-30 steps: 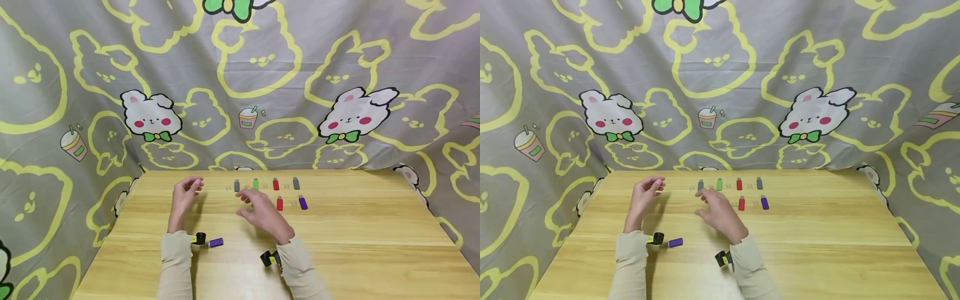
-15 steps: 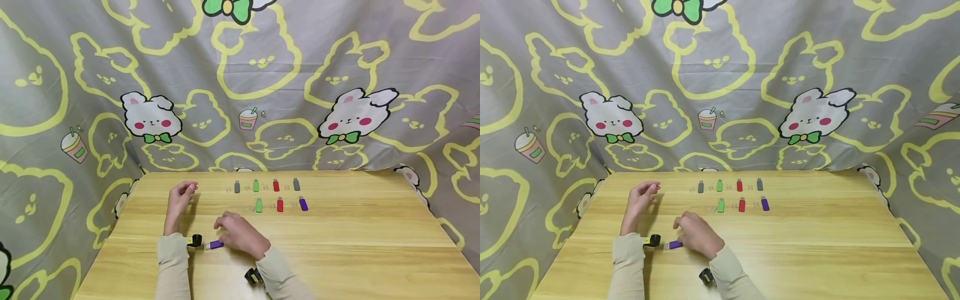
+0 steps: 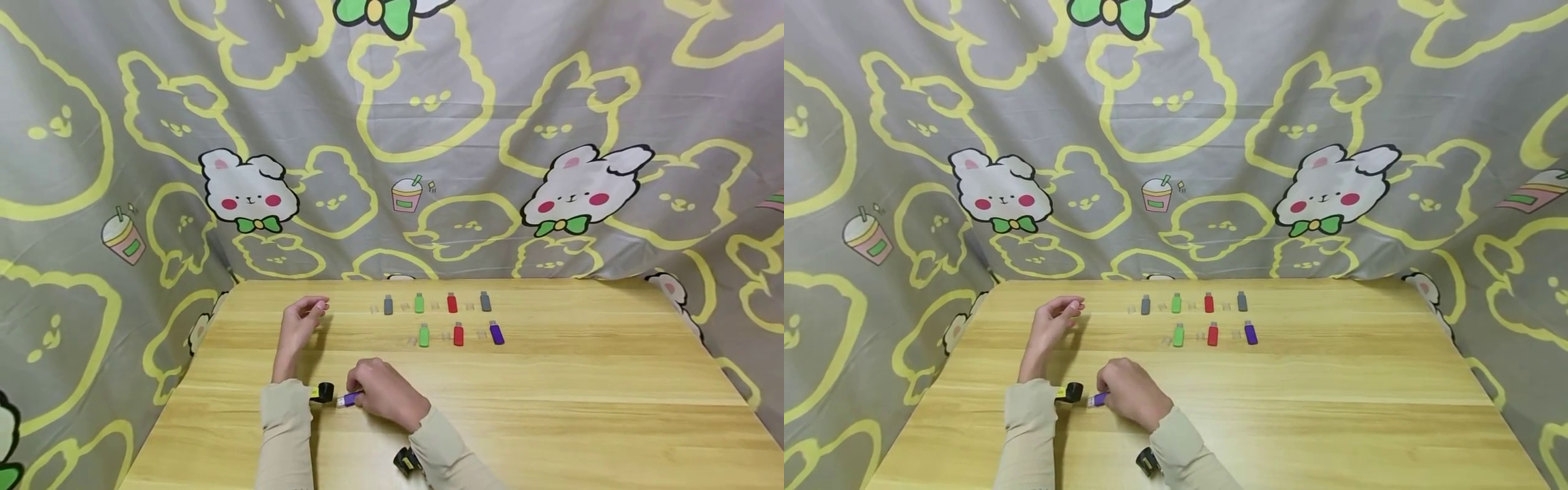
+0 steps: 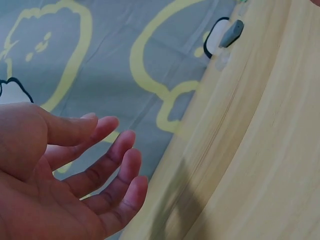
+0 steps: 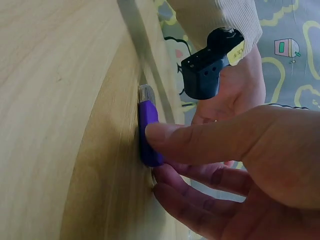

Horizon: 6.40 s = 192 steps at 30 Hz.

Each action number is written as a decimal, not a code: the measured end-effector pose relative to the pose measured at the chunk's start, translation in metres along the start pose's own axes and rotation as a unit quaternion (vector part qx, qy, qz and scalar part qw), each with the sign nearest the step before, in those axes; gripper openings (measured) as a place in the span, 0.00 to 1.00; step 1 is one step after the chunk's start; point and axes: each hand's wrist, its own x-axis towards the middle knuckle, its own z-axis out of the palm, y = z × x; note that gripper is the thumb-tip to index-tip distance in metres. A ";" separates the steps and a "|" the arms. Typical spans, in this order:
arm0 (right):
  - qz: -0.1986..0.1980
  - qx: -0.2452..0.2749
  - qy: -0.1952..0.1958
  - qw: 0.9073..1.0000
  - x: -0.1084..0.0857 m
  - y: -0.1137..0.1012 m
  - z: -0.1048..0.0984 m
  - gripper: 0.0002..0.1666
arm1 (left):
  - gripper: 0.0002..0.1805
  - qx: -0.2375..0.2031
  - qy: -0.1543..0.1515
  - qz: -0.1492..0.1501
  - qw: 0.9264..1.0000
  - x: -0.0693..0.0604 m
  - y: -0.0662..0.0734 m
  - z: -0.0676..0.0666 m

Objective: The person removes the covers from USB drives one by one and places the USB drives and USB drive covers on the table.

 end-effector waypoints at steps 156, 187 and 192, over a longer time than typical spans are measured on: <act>0.163 0.248 0.248 0.922 -0.040 0.063 -0.095 0.07 | 0.10 -0.129 -0.081 0.092 0.984 -0.030 0.064 0.059; 0.222 0.099 0.213 0.947 0.023 0.069 -0.045 0.06 | 0.09 -0.126 -0.076 0.060 0.987 -0.024 0.056 0.054; 0.214 0.042 0.189 0.958 0.031 0.068 -0.038 0.13 | 0.08 -0.129 -0.082 0.058 0.987 -0.025 0.055 0.054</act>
